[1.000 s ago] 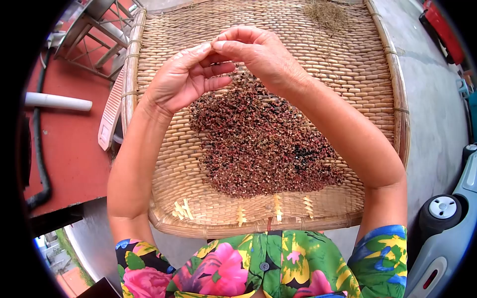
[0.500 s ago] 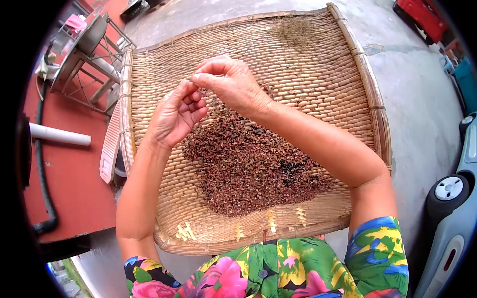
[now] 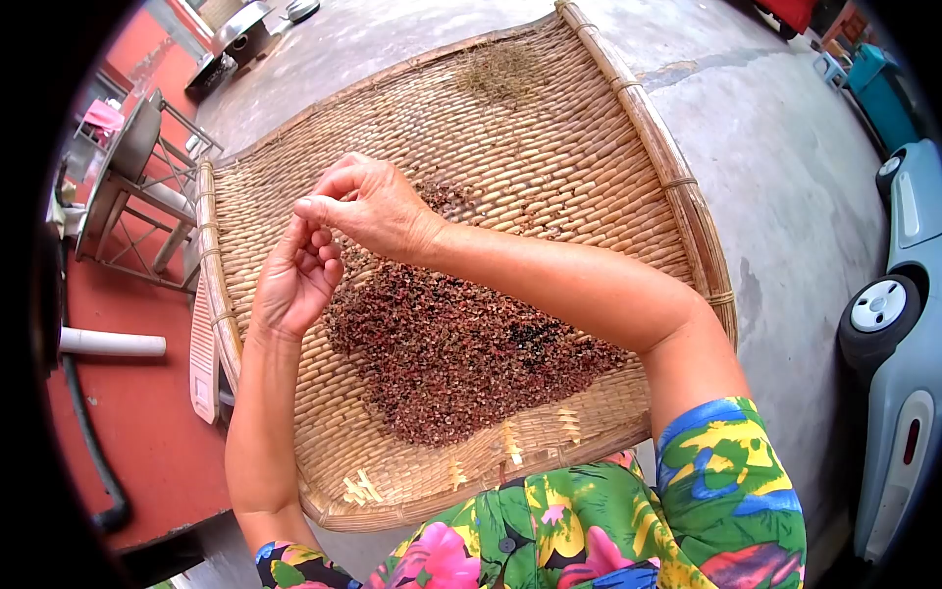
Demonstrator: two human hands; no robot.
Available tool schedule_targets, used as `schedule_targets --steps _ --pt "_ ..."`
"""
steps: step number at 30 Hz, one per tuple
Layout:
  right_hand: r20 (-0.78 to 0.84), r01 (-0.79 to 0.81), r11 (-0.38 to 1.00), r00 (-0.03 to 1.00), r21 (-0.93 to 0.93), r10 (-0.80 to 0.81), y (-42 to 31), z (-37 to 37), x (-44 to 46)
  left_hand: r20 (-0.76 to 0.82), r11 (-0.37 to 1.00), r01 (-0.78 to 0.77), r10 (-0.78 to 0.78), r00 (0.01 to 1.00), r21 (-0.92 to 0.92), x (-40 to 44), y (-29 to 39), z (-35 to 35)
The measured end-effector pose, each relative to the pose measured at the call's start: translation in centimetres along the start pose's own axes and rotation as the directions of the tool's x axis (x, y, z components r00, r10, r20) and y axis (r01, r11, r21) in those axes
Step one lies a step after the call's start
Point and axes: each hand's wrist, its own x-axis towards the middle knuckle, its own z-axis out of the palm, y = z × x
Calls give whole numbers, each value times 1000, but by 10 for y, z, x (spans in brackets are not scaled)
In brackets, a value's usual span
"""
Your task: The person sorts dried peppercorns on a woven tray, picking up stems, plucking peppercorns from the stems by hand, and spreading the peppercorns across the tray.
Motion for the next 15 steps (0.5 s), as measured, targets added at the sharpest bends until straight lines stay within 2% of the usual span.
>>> schedule_targets --steps 3,6,9,11,12,13,15 --pt "-18 15 999 1000 31 -14 5 2 0 -24 1000 1 -1 1000 -5 2 -1 -4" --pt "-16 -84 996 996 40 85 4 3 0 -14 999 -30 30 999 17 4 -1 -8" --pt "-55 -92 995 994 48 94 3 7 -1 0 998 -52 52 999 38 2 -1 -4" --pt "-35 -64 998 997 22 64 6 8 -1 -65 995 -59 65 996 78 -3 -3 9" --pt "-64 -7 998 998 -60 3 6 7 -2 42 999 -33 33 999 0 -2 -3 3" --pt "-80 54 988 995 -144 -66 5 7 -1 28 999 -45 45 999 -2 0 -2 0" --pt "-43 80 972 995 -221 -92 4 3 2 162 995 0 17 987 -100 0 -2 -2"
